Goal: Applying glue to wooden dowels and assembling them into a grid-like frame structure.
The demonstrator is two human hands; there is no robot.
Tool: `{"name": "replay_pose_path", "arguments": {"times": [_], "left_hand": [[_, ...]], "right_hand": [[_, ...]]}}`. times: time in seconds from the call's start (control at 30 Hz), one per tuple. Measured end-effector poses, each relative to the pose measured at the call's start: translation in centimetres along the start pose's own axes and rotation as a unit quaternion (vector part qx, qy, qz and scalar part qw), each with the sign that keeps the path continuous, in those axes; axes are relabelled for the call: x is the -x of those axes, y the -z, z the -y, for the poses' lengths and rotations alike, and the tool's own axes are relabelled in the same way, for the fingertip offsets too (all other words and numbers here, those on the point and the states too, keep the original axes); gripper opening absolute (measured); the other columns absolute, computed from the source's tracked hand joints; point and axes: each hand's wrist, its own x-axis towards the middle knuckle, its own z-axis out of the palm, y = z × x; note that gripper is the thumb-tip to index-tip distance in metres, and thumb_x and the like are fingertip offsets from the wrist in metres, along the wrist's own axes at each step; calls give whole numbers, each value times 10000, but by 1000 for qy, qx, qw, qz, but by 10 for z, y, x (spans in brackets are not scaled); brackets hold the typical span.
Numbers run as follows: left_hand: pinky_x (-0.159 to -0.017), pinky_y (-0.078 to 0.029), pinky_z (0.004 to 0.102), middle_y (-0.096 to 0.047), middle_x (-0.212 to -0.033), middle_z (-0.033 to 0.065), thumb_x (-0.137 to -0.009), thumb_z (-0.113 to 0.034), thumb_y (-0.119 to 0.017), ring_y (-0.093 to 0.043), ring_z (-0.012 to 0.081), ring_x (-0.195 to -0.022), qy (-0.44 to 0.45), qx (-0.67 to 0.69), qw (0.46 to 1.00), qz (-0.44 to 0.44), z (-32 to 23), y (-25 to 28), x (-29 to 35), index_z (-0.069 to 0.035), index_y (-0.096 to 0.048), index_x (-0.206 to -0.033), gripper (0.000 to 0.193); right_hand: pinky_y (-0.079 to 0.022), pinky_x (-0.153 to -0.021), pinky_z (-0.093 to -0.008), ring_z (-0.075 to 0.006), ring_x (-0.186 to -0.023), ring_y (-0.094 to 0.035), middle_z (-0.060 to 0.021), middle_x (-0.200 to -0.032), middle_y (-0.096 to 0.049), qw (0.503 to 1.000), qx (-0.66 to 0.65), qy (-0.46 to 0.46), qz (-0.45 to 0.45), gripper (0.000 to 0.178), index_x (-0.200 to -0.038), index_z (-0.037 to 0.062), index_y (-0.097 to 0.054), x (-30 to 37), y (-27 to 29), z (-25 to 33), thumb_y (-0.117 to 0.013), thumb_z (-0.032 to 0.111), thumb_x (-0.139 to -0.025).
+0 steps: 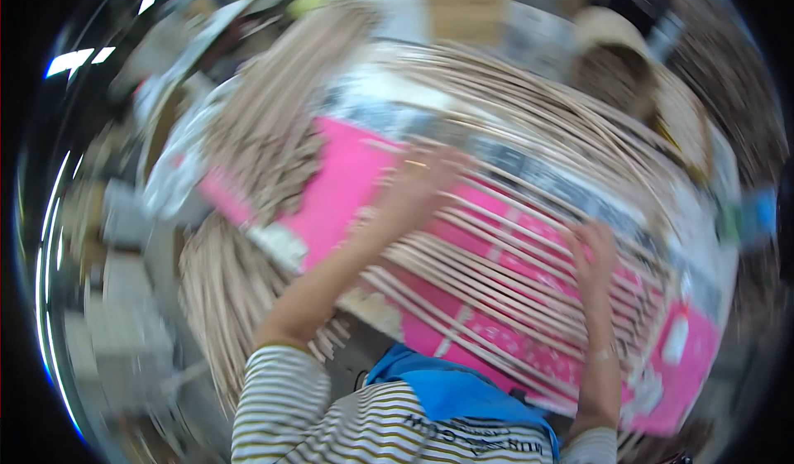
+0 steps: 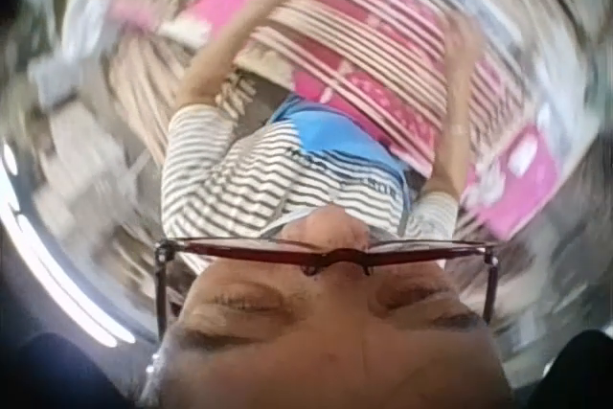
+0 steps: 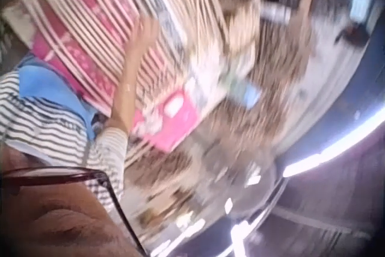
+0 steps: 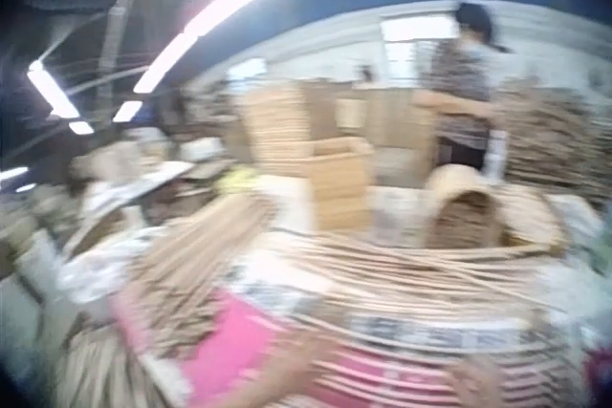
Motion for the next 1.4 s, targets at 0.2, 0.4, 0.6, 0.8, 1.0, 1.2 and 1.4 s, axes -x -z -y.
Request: {"name": "replay_pose_path", "arguments": {"times": [0.2, 0.4, 0.6, 0.8, 1.0, 1.2, 1.4], "left_hand": [[-1128, -415, 485, -604, -1170, 88, -915, -130, -572, -613, 247, -1142, 23, -43, 998, -42, -76, 58, 52, -100, -510, -1481, 571], [-725, -532, 419, -603, -915, 54, -884, -72, -592, -616, 250, -772, 192, -38, 975, -102, -81, 102, 144, -202, -619, -1407, 540], [-737, -533, 393, -683, -964, 121, -1017, -25, -497, -660, 310, -835, 452, -187, 821, -295, -47, 180, 309, -140, -676, -1338, 386], [-742, -527, 481, -652, -1012, 129, -1027, -130, -512, -661, 354, -891, 638, -415, 627, -164, -17, 233, 542, -186, -635, -1350, 350], [-829, -521, 512, -660, -1059, 149, -1021, -164, -475, -659, 376, -992, 723, -381, 569, -90, 8, 220, 629, -188, -656, -1309, 341], [-906, -506, 508, -683, -1134, 192, -1038, -229, -430, -654, 405, -1050, 727, -325, 598, -94, 42, 193, 649, -139, -663, -1314, 372], [-1005, -507, 469, -632, -1371, 204, -1067, -388, -448, -625, 351, -1240, 765, -223, 595, -105, 53, 201, 724, -85, -584, -1434, 495]], "right_hand": [[-450, -778, -387, -292, -846, -597, -113, -862, -609, 990, -31, 116, 71, 88, -947, 5, -676, -22, 3, 92, -715, 29, -872], [-349, -1176, -525, -284, -1210, -606, -91, -1259, -661, 958, 19, 287, 12, 320, -1209, 103, -710, -36, -11, 170, -731, 116, -891], [-410, -1097, -484, -304, -1158, -624, -112, -1192, -680, 963, -114, 238, 59, 257, -1149, 66, -727, -27, -24, 186, -709, 48, -894], [-460, -987, -405, -297, -1088, -623, -126, -1143, -672, 958, -139, 219, 124, 172, -1099, 8, -706, -10, -34, 193, -660, 22, -934], [-470, -981, -390, -291, -1103, -636, -133, -1141, -680, 959, -136, 164, 185, 192, -1110, -1, -714, 6, -36, 187, -662, 6, -925], [-485, -1004, -384, -284, -1108, -656, -144, -1129, -697, 969, -121, 66, 207, 183, -1100, -5, -732, 22, -33, 163, -658, -17, -933], [-511, -918, -375, -278, -1020, -680, -127, -1060, -720, 978, -90, 76, 170, 152, -1074, 26, -743, 19, -43, 132, -686, 44, -934]]}}
